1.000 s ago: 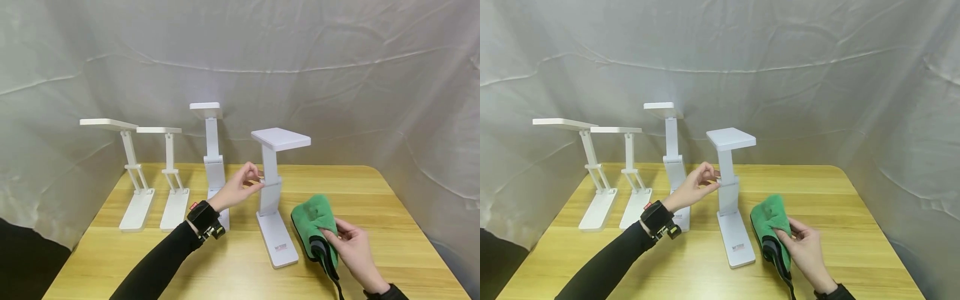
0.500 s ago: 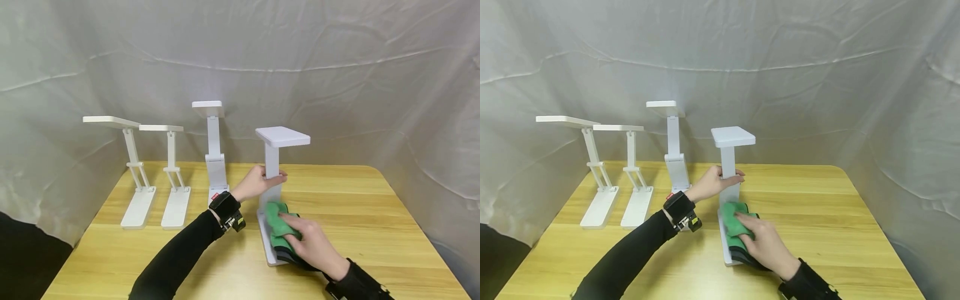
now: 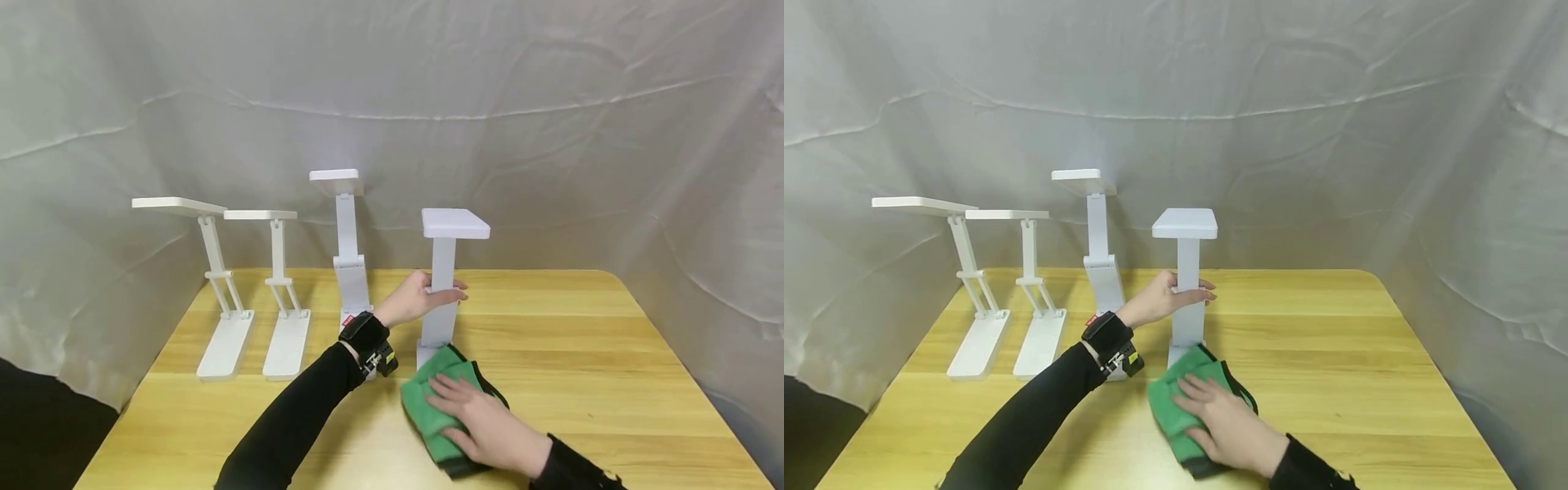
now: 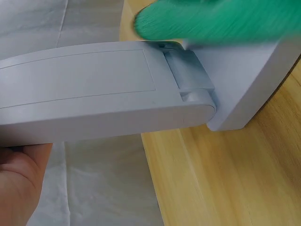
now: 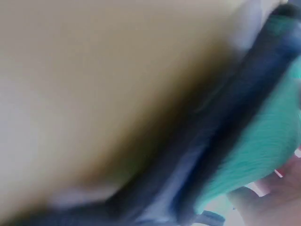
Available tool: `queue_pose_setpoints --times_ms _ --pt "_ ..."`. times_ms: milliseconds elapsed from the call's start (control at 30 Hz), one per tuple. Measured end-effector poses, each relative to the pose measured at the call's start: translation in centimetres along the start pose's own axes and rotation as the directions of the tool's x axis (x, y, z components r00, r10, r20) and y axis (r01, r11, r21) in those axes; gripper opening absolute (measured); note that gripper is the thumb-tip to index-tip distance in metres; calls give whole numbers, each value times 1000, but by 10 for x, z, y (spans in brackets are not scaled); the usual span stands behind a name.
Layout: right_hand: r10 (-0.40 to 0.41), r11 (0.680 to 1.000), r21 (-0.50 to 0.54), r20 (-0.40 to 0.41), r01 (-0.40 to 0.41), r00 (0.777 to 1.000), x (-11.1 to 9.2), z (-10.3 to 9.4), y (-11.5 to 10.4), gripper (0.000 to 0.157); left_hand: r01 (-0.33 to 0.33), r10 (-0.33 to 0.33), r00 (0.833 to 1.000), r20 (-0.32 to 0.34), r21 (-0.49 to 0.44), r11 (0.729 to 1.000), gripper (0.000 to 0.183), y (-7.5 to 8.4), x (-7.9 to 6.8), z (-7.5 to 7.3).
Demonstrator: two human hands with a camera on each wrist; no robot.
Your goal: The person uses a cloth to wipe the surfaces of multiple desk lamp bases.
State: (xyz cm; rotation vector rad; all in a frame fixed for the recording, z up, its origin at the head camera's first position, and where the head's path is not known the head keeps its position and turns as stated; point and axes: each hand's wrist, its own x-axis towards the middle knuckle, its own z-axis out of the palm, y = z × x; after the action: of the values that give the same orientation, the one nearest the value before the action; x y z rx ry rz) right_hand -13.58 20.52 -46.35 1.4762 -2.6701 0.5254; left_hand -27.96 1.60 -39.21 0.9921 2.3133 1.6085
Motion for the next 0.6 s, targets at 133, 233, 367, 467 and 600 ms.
queue_pose_setpoints --times_ms 133,233,367,467,600 --pt "-8 998 59 17 7 1000 -7 1 -7 48 -10 10 1000 -8 -11 1000 26 0 -2 1" --pt "40 997 62 -6 -39 999 5 1 -3 49 -4 3 1000 -24 -13 1000 26 0 -3 0" --pt "94 995 -15 -28 -95 995 26 4 8 53 10 -10 1000 -28 -9 1000 27 -1 -3 0" --pt "106 994 -29 -30 -107 994 29 7 11 53 10 -10 1000 -15 -11 1000 27 -2 -2 1" --pt "31 999 -12 -12 -31 999 14 6 2 51 -2 2 1000 -20 -3 1000 26 -3 -1 3"
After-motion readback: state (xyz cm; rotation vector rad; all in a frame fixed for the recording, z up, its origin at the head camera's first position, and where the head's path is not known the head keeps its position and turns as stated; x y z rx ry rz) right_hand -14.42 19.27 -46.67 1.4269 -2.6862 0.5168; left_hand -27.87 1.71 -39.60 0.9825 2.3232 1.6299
